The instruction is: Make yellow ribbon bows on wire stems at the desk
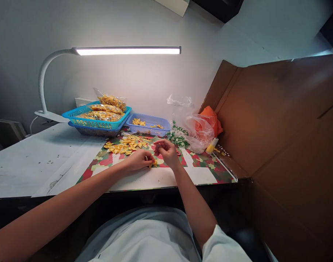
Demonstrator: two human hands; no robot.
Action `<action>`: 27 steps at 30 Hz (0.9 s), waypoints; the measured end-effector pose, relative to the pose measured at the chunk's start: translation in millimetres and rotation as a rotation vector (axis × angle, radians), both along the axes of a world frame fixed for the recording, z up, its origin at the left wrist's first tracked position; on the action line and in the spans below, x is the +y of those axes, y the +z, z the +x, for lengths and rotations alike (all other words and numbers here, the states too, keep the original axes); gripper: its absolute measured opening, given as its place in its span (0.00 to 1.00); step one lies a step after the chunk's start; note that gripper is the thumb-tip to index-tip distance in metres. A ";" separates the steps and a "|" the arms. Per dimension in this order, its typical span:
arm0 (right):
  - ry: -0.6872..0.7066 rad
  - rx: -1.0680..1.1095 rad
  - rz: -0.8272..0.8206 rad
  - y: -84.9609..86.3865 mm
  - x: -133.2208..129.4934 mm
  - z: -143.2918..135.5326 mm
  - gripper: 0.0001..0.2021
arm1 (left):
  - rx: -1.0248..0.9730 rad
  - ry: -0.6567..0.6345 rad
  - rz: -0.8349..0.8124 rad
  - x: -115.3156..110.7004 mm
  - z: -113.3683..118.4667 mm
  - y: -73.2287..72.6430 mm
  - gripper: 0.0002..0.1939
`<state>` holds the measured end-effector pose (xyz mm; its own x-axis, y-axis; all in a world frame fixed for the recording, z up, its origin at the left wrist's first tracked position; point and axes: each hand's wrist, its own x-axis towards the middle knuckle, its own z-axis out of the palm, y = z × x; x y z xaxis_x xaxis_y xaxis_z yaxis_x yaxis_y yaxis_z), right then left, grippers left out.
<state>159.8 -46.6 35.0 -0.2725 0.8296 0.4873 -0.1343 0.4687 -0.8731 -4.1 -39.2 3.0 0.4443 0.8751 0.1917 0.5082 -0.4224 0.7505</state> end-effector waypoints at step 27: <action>-0.014 0.107 -0.069 -8.2 6.2 0.3 0.18 | -0.381 0.139 0.076 -5.7 1.1 18.3 0.17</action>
